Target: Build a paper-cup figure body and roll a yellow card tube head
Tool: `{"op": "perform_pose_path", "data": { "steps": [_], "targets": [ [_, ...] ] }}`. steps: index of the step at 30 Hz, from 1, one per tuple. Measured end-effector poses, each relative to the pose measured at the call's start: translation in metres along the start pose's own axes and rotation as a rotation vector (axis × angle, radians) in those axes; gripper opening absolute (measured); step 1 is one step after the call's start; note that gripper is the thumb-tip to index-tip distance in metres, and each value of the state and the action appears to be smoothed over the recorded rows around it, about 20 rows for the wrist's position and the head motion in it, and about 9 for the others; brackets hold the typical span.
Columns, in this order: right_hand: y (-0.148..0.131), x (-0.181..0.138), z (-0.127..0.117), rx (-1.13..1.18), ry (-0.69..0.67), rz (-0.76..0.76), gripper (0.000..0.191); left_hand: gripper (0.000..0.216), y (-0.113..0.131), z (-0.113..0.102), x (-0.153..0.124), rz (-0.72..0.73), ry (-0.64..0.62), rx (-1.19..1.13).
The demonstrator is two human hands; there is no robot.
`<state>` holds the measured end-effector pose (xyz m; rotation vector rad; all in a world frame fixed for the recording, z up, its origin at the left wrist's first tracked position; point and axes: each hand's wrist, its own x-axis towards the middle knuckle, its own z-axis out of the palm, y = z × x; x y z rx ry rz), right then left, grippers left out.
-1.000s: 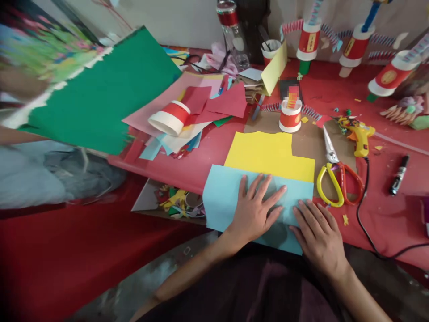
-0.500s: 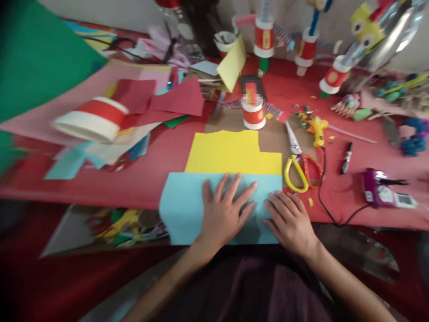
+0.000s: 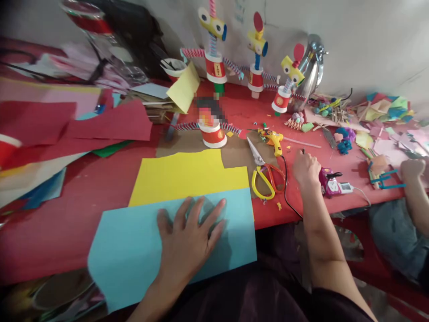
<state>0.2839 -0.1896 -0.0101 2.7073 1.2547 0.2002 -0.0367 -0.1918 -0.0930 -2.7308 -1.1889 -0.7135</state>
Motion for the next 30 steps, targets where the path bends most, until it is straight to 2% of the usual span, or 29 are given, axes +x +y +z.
{"op": "perform_pose_path", "data": {
  "steps": [3, 7, 8, 10, 12, 13, 14, 15, 17, 20, 23, 25, 30],
  "targets": [
    [0.004, 0.000, -0.001, 0.001, -0.137, 0.051, 0.039, 0.044, 0.002, -0.001, 0.001, -0.021, -0.041, -0.026],
    [0.017, -0.006, -0.002, 0.049, -0.103, 0.032, 0.028, 0.044, 0.005, -0.003, 0.000, -0.079, -0.101, -0.096],
    [0.020, -0.009, -0.004, 0.157, 0.048, 0.056, 0.024, 0.045, 0.005, -0.002, 0.000, -0.085, -0.107, -0.098],
    [0.021, -0.019, -0.010, 0.486, 0.330, -0.041, 0.018, 0.047, 0.005, 0.000, -0.001, -0.084, -0.114, -0.082],
    [0.016, -0.034, -0.020, 0.903, 0.404, -0.122, 0.022, 0.048, 0.004, 0.001, -0.002, -0.082, -0.111, -0.068],
    [0.010, -0.043, -0.027, 1.118, 0.334, -0.181, 0.024, 0.048, 0.004, 0.001, -0.002, -0.082, -0.108, -0.068],
    [0.002, -0.052, -0.034, 1.268, 0.201, -0.257, 0.025, 0.049, 0.004, 0.001, -0.003, -0.081, -0.103, -0.072],
    [-0.007, -0.059, -0.039, 1.359, 0.133, -0.312, 0.025, 0.049, 0.004, 0.001, -0.003, -0.078, -0.096, -0.075],
    [-0.025, -0.071, -0.047, 1.459, 0.094, -0.437, 0.024, 0.047, 0.005, 0.001, -0.003, -0.071, -0.076, -0.074],
    [-0.052, -0.078, -0.049, 1.537, 0.048, -0.550, 0.029, 0.043, 0.007, 0.002, -0.003, -0.085, -0.058, -0.053],
    [-0.079, -0.080, -0.046, 1.548, 0.054, -0.572, 0.019, 0.043, 0.009, 0.003, -0.002, -0.099, -0.056, -0.063],
    [-0.099, -0.082, -0.045, 1.531, 0.028, -0.585, 0.024, 0.044, 0.009, 0.002, -0.002, -0.091, -0.033, -0.075],
    [-0.156, -0.082, -0.046, 1.506, -0.153, -0.693, 0.019, 0.039, 0.009, -0.004, 0.000, -0.125, -0.036, -0.113]
  ]
}}
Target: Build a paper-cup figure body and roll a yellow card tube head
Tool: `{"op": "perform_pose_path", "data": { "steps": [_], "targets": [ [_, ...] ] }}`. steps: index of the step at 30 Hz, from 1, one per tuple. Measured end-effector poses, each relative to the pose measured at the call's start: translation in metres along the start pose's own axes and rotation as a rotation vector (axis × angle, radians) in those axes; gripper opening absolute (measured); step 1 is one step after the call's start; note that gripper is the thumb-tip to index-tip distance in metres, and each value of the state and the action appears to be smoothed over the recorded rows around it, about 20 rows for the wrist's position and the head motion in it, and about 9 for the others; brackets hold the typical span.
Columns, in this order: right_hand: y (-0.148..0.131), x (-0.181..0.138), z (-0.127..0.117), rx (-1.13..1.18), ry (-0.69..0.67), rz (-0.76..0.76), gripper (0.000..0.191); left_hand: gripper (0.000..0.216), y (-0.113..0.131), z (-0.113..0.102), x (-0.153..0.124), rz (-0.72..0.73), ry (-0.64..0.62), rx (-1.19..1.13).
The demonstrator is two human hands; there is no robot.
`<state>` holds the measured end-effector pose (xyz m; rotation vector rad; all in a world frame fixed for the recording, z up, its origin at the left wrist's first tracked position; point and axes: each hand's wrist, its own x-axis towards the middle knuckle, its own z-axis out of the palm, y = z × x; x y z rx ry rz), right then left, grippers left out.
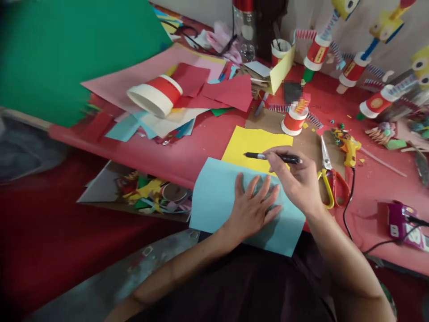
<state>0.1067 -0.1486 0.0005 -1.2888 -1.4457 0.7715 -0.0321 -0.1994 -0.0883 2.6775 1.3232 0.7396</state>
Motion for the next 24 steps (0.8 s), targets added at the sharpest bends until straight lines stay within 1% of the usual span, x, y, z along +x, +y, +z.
{"op": "perform_pose_path", "data": {
  "steps": [5, 9, 15, 18, 21, 24],
  "targets": [
    [0.013, 0.018, 0.041, -0.008, -0.098, 0.014, 0.011, 0.032, 0.002, 0.000, 0.003, -0.010, 0.012, -0.018],
    [0.018, 0.021, 0.058, -0.012, -0.155, 0.000, 0.008, 0.034, 0.001, 0.006, 0.003, -0.013, 0.051, -0.018],
    [0.018, 0.023, 0.065, -0.109, -0.162, -0.033, 0.008, 0.035, -0.003, 0.012, 0.002, 0.046, 0.093, 0.013],
    [0.019, 0.023, 0.068, -0.102, -0.153, -0.023, 0.008, 0.036, -0.004, 0.014, 0.002, 0.076, 0.116, 0.064],
    [0.019, 0.022, 0.069, -0.081, -0.147, -0.029, 0.008, 0.038, -0.005, 0.015, 0.001, 0.087, 0.095, 0.096],
    [0.019, 0.022, 0.069, -0.080, -0.156, -0.032, 0.007, 0.038, -0.004, 0.015, 0.002, 0.084, 0.101, 0.104]
  ]
}}
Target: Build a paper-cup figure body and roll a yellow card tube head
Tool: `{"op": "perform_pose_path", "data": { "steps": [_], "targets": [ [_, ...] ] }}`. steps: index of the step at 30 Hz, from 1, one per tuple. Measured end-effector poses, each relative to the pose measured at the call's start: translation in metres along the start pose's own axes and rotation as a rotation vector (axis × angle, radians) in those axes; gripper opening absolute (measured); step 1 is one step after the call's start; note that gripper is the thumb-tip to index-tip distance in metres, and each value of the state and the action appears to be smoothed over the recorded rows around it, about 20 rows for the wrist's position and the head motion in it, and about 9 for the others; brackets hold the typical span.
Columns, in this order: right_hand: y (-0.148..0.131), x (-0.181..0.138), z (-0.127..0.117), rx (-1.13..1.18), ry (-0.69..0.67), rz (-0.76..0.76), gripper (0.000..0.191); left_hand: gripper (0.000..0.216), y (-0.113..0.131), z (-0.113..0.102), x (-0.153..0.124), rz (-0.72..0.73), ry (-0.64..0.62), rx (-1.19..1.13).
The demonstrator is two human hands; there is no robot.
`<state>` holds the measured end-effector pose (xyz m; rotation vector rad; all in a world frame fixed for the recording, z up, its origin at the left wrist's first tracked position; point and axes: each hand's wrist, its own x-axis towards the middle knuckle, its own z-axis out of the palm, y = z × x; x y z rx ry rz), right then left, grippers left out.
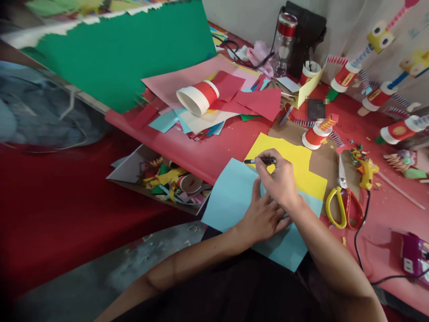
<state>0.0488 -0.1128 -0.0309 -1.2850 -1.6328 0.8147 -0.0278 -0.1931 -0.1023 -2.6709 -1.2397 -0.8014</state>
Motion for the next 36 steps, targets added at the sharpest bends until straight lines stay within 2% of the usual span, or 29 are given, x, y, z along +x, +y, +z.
{"op": "perform_pose_path", "data": {
  "steps": [14, 18, 25, 36],
  "targets": [
    [0.0033, -0.0015, 0.0009, -0.003, -0.012, -0.021, 0.006, 0.036, 0.0014, 0.0002, -0.0005, -0.016, -0.034, -0.010],
    [0.0028, -0.0022, 0.0016, -0.005, -0.007, -0.021, 0.006, 0.037, 0.0017, 0.0000, -0.0005, -0.024, -0.005, -0.015],
    [-0.0006, -0.0019, 0.0011, -0.022, -0.036, -0.012, 0.008, 0.037, 0.0013, -0.0008, -0.0001, -0.021, -0.070, -0.031],
    [-0.0010, -0.0041, -0.0065, -0.027, -0.069, -0.027, 0.007, 0.035, 0.0009, 0.0050, -0.0033, -0.018, -0.027, -0.066]
  ]
}}
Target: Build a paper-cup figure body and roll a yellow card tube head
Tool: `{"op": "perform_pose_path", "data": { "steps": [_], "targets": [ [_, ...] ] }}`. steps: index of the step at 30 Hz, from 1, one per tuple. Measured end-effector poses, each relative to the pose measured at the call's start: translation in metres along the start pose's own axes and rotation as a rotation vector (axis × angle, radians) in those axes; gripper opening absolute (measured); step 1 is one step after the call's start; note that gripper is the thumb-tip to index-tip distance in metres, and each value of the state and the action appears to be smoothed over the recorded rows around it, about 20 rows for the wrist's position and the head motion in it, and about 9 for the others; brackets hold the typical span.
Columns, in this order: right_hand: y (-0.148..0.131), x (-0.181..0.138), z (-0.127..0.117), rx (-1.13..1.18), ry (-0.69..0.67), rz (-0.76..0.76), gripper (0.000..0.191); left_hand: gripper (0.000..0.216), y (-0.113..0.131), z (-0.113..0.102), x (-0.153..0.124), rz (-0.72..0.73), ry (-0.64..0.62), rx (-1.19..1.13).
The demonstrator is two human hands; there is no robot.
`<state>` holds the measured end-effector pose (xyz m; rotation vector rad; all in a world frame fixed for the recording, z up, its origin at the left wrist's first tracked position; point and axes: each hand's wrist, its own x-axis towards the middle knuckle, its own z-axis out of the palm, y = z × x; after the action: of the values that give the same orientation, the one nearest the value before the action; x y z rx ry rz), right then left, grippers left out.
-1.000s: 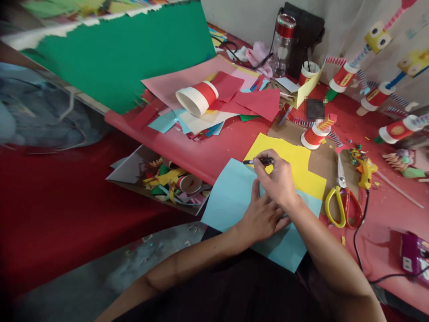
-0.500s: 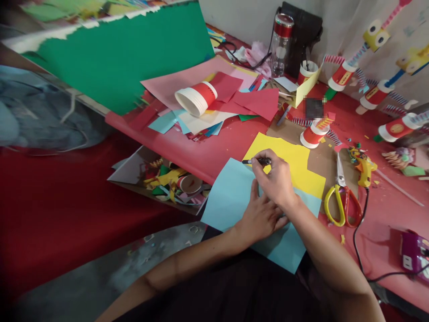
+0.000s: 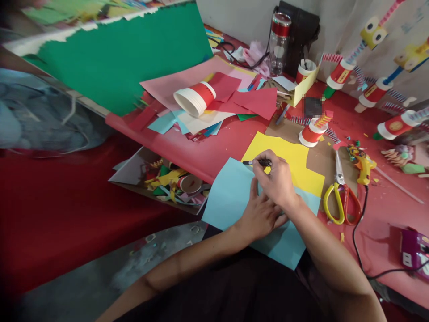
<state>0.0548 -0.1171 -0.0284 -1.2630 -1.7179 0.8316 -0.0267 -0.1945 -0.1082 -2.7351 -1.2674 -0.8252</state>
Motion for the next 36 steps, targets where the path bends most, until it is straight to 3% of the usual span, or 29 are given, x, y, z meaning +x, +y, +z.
{"op": "perform_pose_path", "data": {
  "steps": [5, 15, 20, 36],
  "targets": [
    [0.000, -0.005, -0.006, -0.027, 0.003, -0.002, 0.007, 0.035, 0.000, 0.001, 0.000, -0.005, 0.050, 0.028],
    [-0.002, -0.016, -0.025, -0.066, 0.027, 0.037, 0.009, 0.031, 0.000, -0.002, 0.000, -0.004, -0.003, 0.066],
    [0.000, -0.024, -0.034, -0.088, 0.055, 0.037, 0.008, 0.032, 0.000, -0.004, 0.002, 0.009, 0.045, 0.077],
    [0.004, -0.046, -0.060, -0.129, 0.101, 0.071, 0.009, 0.037, 0.000, -0.010, 0.001, -0.007, -0.059, 0.066]
  ]
}}
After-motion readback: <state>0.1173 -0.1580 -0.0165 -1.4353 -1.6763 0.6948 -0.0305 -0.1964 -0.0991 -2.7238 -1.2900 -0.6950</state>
